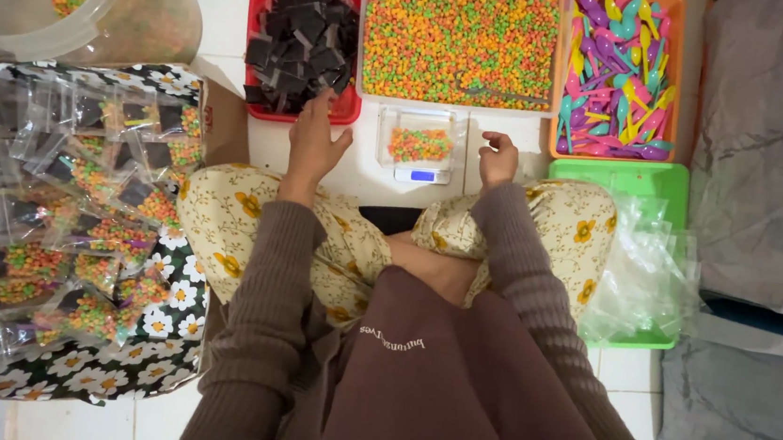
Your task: Manually portioning and packaging small colorful candies into plastic bags using a scoop and a digital scale.
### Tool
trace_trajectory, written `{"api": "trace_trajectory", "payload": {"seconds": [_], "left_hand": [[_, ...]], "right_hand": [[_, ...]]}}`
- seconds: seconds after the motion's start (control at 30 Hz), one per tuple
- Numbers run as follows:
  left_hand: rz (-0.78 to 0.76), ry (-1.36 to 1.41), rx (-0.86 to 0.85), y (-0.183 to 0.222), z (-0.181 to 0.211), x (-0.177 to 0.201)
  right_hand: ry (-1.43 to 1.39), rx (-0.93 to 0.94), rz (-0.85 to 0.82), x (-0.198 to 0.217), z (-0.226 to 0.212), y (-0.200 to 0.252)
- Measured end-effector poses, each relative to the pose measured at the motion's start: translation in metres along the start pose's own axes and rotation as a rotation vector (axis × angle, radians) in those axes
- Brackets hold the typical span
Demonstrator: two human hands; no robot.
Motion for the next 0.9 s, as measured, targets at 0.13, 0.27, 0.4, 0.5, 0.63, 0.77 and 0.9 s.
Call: {"api": "trace_trajectory", "payload": {"seconds": [0.13,0.27,0.4,0.5,0.63,0.77,0.9], "left_hand": [[-0.007,-0.017,0.005,0.0,-0.001,0.0],[-0.011,-0.002,0.012,0.0,0.0,0.0],[-0.011,0.016,0.013,0.0,-0.002,-0.001],[-0.016,0.036,0.005,0.001,0.001,0.002],[-0.009,0.032,0.004,0.001,0.003,0.003],[0.008,0.048,-0.004,0.001,0.0,0.001],[0.035,0.031,-0.033,0.002,0.002,0.0]], "right_hand": [[0.024,0.022,0.002,-0.001,0.006,-0.001],[-0.01,0.019,0.015,0.0,0.005,0.0],[-0.044,0.016,0.015,0.0,0.006,0.0],[-0.075,0.03,0.01,-0.001,0.004,0.003],[-0.1,0.042,-0.007,-0.002,0.003,0.002],[0.109,-0.055,-0.124,-0.016,0.027,-0.023],[0.314,-0.049,-0.262,-0.022,0.002,-0.01]]}}
Point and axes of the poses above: each hand's wrist, its own y-axis away from the middle knuckle, its own x-axis out of the back of the hand, z = x × y, the point moved 1 cm from there along -y, towards the middle knuckle, and after that the axes turned 2 degrees about -y, right-handed, at the moved point
